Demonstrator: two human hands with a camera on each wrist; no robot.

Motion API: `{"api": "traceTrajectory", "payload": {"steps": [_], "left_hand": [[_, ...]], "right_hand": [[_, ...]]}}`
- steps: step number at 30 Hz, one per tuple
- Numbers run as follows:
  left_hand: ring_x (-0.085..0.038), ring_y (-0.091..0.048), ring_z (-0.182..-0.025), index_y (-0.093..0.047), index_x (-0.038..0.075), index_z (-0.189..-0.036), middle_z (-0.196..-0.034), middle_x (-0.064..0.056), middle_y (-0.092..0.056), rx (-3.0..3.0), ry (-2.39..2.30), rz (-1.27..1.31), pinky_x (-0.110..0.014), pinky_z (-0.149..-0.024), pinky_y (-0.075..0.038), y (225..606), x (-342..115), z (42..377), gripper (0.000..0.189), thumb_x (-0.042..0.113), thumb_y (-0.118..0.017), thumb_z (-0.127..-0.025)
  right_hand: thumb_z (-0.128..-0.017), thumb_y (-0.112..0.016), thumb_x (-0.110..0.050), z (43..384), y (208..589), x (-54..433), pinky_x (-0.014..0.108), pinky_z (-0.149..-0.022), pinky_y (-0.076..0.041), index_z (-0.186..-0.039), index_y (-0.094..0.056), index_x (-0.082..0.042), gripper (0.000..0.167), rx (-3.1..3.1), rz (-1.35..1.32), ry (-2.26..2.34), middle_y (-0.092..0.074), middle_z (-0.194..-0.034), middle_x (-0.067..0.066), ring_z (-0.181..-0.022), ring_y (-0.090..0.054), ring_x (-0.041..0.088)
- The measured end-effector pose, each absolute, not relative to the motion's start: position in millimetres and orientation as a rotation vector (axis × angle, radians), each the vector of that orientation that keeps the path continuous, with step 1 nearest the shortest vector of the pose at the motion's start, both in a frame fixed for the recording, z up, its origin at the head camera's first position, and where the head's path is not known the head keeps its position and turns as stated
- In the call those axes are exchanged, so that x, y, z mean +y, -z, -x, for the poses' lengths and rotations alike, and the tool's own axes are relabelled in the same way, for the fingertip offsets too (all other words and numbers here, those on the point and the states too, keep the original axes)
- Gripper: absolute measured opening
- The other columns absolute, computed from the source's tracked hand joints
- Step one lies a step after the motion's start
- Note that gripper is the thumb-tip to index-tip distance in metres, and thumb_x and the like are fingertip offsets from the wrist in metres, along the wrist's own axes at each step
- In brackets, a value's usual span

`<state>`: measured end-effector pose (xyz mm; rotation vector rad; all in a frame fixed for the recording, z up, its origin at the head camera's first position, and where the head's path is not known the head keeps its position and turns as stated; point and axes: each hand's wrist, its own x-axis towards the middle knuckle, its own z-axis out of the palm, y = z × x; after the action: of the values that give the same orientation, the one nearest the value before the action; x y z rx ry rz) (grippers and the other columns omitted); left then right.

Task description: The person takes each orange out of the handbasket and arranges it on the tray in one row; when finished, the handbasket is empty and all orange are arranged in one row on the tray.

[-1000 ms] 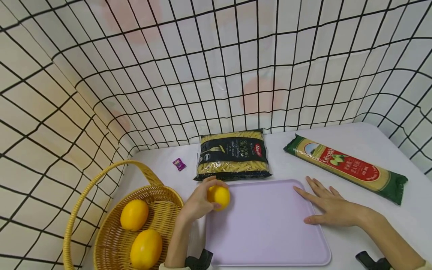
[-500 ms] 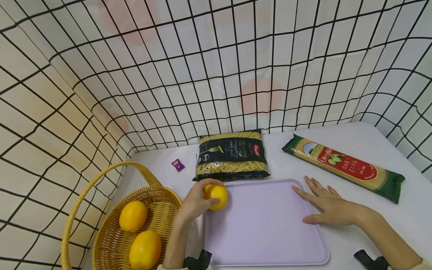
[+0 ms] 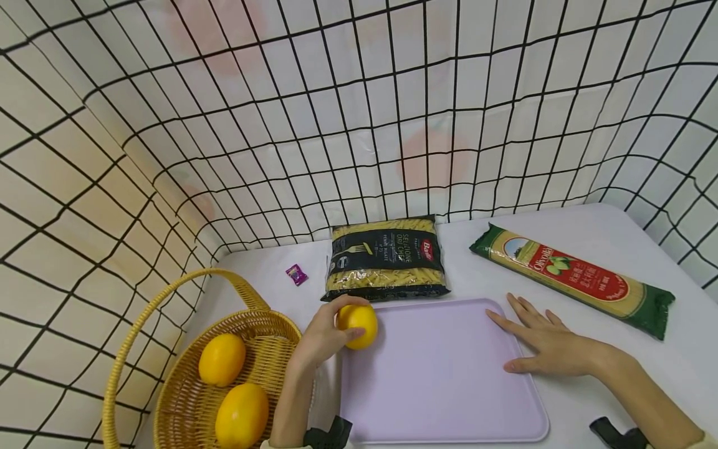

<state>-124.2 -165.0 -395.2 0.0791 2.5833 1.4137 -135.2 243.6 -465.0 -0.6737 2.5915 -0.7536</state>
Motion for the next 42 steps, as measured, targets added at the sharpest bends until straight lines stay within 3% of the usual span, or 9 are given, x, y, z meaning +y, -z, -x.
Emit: {"api": "traceTrajectory", "payload": {"steps": [21, 36, 42], "left_hand": [[-0.043, -0.042, -0.144, -0.070, 0.014, -0.128, -0.150, -0.016, -0.056, 2.575, -1.421, -0.059, -0.069, -0.115, -0.038, 395.9, -165.0, 123.0, 0.039, -0.003, -0.071, -0.092], [-0.044, -0.037, -0.150, -0.068, 0.011, -0.132, -0.153, -0.016, -0.053, 2.621, -1.407, -0.110, -0.072, -0.121, -0.024, 391.1, -169.8, 123.0, 0.043, -0.001, -0.073, -0.092], [-0.045, -0.030, -0.154, -0.064, 0.013, -0.139, -0.164, -0.018, -0.039, 2.637, -1.463, -0.071, -0.065, -0.118, -0.036, 369.7, -185.7, 111.1, 0.045, 0.003, -0.071, -0.095]], "right_hand": [[-0.087, -0.075, -0.054, 134.6, 464.4, 242.7, 0.084, -0.112, -0.001, -0.162, -0.035, -0.027, 0.089, 2.596, 0.680, 0.746, -0.008, -0.167, 0.037, -0.151, -0.006, 0.062], [-0.087, -0.075, -0.053, 135.4, 468.0, 244.6, 0.085, -0.111, 0.000, -0.162, -0.033, -0.029, 0.090, 2.595, 0.686, 0.764, -0.007, -0.167, 0.037, -0.151, -0.005, 0.063], [-0.087, -0.076, -0.051, 135.6, 469.3, 244.9, 0.086, -0.110, 0.001, -0.162, -0.034, -0.027, 0.090, 2.587, 0.699, 0.787, -0.007, -0.166, 0.039, -0.150, -0.004, 0.063]]}}
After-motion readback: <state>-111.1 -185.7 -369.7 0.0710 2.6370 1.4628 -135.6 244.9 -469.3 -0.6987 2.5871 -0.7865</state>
